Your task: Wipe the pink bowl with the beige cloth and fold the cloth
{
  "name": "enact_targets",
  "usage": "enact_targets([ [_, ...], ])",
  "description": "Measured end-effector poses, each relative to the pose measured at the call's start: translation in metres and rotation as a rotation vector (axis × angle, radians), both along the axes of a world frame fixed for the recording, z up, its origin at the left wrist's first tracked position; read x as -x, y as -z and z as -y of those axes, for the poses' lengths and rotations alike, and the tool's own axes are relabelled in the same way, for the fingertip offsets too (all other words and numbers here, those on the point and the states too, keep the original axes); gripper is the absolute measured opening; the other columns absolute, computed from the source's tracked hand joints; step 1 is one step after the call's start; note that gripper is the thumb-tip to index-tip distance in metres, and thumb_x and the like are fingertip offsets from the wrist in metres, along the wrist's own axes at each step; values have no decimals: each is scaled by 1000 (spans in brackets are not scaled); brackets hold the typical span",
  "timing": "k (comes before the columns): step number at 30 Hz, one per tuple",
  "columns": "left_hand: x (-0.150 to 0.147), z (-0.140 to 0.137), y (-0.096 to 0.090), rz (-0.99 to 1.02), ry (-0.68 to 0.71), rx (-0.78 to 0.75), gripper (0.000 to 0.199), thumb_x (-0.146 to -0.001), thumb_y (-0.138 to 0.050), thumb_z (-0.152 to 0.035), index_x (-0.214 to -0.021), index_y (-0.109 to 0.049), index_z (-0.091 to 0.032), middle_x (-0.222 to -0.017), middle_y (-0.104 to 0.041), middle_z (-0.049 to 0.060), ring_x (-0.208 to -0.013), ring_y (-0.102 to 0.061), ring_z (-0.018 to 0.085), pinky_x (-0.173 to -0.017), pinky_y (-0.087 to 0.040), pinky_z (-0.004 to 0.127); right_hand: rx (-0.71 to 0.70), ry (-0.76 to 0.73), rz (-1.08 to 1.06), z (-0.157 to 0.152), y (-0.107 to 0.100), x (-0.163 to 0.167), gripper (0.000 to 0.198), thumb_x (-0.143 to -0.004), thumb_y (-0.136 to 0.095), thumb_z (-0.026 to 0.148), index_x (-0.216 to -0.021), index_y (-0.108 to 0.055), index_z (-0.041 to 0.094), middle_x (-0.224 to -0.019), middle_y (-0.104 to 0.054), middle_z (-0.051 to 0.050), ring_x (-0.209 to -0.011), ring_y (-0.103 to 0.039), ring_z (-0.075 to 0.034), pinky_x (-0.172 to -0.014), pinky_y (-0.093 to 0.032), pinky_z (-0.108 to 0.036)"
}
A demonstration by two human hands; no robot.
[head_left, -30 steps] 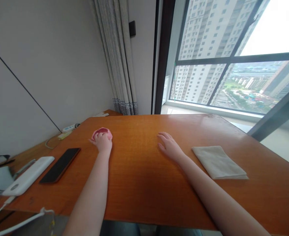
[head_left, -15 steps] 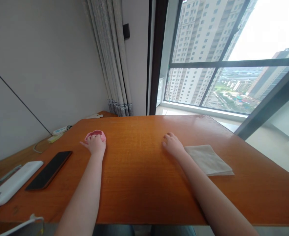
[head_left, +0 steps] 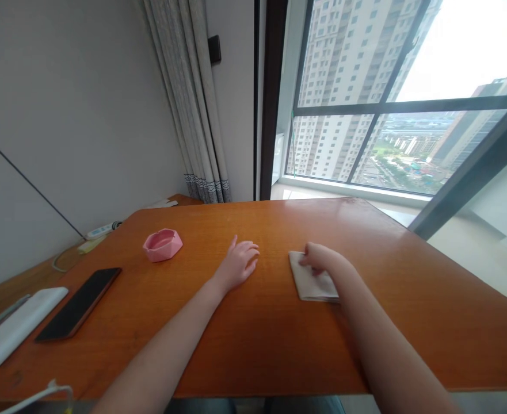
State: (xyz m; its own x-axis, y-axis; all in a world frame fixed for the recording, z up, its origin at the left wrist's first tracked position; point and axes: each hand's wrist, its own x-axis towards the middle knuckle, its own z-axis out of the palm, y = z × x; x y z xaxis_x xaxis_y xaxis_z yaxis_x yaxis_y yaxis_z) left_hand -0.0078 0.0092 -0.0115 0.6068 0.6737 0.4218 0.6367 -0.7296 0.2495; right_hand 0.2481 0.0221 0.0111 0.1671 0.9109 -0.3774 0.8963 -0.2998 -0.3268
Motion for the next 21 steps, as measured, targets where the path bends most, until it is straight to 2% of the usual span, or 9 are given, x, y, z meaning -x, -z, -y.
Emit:
enact_targets([
  [3,-18,18,1,-22,84,145,24,-90,-39,-25,-103,-58,-21,-107,-63,6,-104,-57,18,-106,-35,40,-231,-79,-236,-2,21,51,24,-78,-52,14,-101,-58,14,-90,-68,-8,-61,-64,-13,-61,-50,-25],
  [5,-28,27,4,-18,17,198,27,-88,-41,-26,-110,-55,-20,-116,-59,10,-108,-55,20,-99,-42,36,-369,-124,-417,-3,33,72,28,-77,-47,9,-101,-58,17,-93,-66,-5,-74,-64,-14,-70,-50,-25],
  [8,-32,35,7,-79,-111,223,38,-83,-45,-21,-120,-50,-18,-132,-49,13,-122,-46,24,-104,-38,39,-644,-179,-535,-5,46,79,28,-75,-44,9,-98,-58,19,-103,-61,-5,-93,-60,-15,-85,-48,-28],
  [10,-23,38,5,-177,-165,264,39,-80,-42,-14,-118,-52,-17,-135,-47,13,-127,-42,25,-107,-32,42,-782,-222,-519,-9,51,72,29,-76,-42,10,-98,-58,19,-107,-58,-7,-99,-57,-16,-89,-46,-30],
  [12,-4,41,3,-266,-252,295,41,-76,-41,-9,-114,-54,-16,-135,-48,14,-128,-41,27,-110,-26,46,-806,-250,-445,-14,55,64,28,-79,-42,13,-101,-58,18,-109,-56,-8,-103,-55,-17,-92,-45,-32],
  [14,26,44,2,-319,-378,303,46,-70,-41,-5,-112,-55,-15,-130,-53,14,-126,-44,27,-113,-18,48,-753,-251,-323,-16,58,59,26,-83,-45,18,-105,-58,18,-112,-56,-9,-109,-52,-19,-98,-40,-35],
  [16,63,49,7,-312,-482,357,48,-68,-37,-3,-111,-55,-15,-126,-57,14,-121,-49,24,-111,-25,42,-683,-288,-198,-16,60,59,26,-84,-49,24,-108,-58,17,-119,-54,-11,-116,-47,-22,-102,-35,-37],
  [18,105,53,15,-236,-580,415,55,-68,-34,-4,-119,-50,-14,-131,-52,14,-121,-50,21,-106,-33,37,-636,-341,-114,-15,61,61,29,-84,-50,26,-110,-58,17,-124,-52,-13,-120,-43,-24,-103,-33,-38],
  [21,168,57,27,-181,-683,404,70,-65,-35,-6,-133,-43,-20,-143,-43,7,-132,-38,20,-111,-26,35,-618,-366,-61,-13,61,64,31,-85,-48,26,-113,-58,17,-126,-51,-13,-122,-41,-26,-103,-33,-39],
])
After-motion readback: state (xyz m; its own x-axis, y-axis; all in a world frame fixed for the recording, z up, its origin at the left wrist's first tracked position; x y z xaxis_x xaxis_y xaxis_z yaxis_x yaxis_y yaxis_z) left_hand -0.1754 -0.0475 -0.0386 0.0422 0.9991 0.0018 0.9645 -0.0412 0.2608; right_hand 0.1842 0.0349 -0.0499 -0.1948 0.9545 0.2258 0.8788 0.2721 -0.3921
